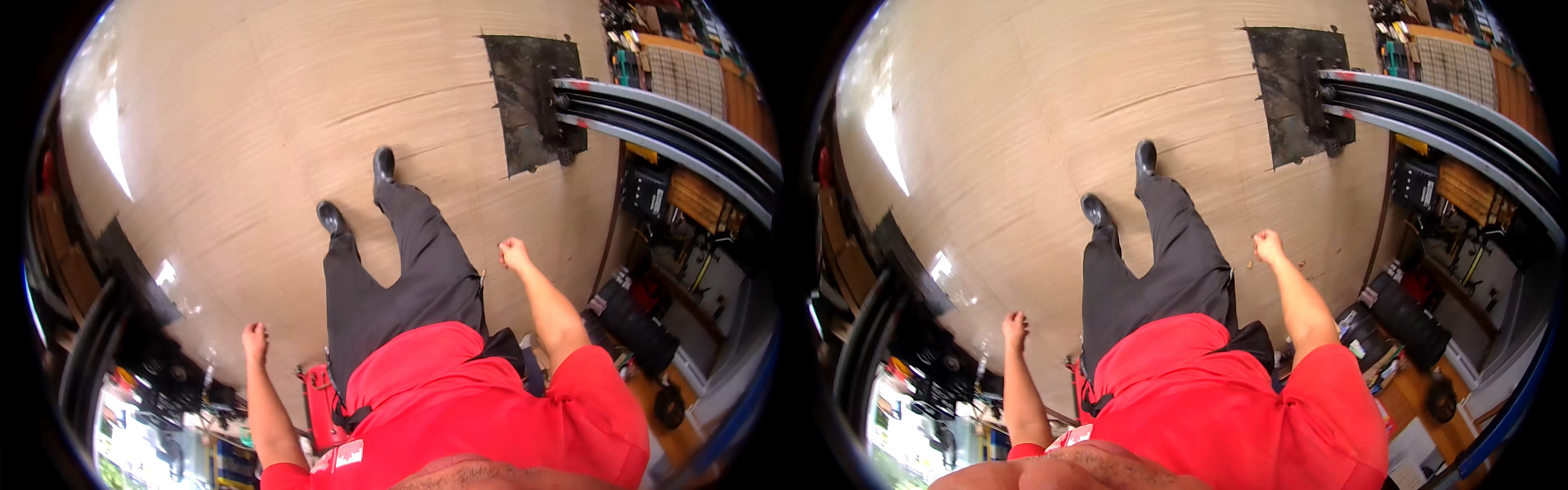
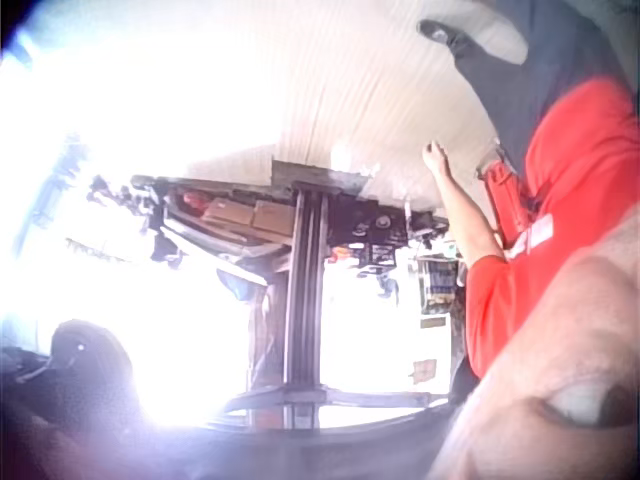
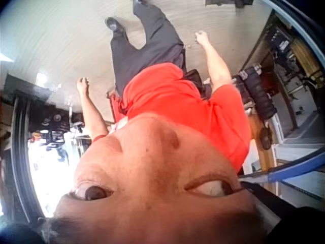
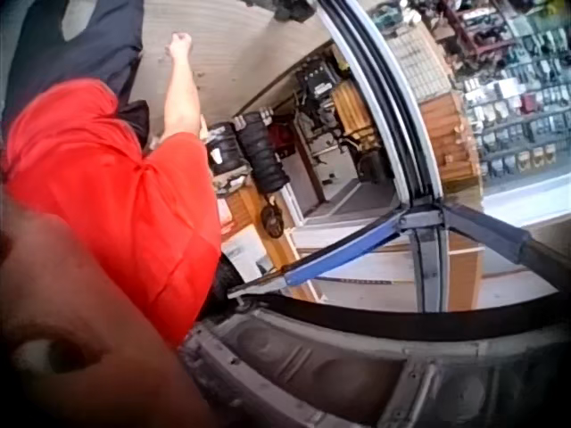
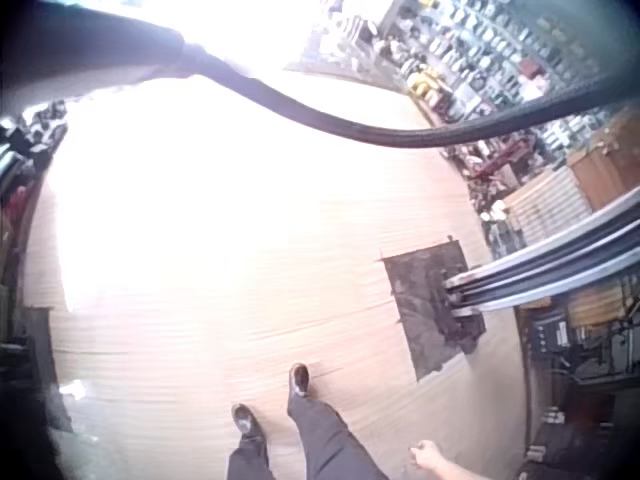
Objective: The person picks up and places several small mechanical parts, such as springs and valves, into a container while working on a cylinder head.
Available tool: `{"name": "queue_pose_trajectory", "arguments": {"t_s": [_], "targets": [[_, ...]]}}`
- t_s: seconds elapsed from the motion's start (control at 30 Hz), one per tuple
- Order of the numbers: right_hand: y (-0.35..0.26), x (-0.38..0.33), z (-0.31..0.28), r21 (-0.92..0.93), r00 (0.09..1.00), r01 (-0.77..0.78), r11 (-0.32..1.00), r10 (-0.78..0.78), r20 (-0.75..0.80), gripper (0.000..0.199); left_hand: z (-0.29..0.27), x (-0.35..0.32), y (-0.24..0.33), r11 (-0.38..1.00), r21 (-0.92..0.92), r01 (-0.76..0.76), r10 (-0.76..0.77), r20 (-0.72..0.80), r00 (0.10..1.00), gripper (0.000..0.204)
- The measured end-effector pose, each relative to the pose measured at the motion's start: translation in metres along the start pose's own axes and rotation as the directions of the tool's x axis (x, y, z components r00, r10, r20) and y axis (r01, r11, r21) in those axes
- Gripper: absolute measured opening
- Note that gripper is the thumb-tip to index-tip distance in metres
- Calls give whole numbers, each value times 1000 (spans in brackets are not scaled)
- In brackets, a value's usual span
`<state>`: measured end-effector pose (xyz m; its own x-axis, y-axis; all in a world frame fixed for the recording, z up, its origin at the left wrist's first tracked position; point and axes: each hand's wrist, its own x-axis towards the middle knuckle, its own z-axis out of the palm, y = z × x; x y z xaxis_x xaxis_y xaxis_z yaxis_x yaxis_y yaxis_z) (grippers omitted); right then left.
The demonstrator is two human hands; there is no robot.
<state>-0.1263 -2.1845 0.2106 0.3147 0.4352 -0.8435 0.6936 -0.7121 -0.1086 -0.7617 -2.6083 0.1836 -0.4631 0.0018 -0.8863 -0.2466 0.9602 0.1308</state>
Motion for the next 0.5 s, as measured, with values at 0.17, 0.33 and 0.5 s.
{"name": "queue_pose_trajectory", "arguments": {"t_s": [0.17, 0.33, 0.5], "targets": [[-3, 28, -8, 74, 970, -213, 974, 202, 135, 13, -39, 43, 239, 940, 249, -233, 269, -120, 956, 30], [-96, 106, -68, 222, 972, -216, 951, 189, 137, 15, 75, 17, 452, 915, 222, -337, 334, 52, 941, 26], [-282, 191, -183, 372, 992, 89, 924, -116, 49, 14, 195, 4, 561, 799, 447, -402, 325, 242, 914, 28]]}}
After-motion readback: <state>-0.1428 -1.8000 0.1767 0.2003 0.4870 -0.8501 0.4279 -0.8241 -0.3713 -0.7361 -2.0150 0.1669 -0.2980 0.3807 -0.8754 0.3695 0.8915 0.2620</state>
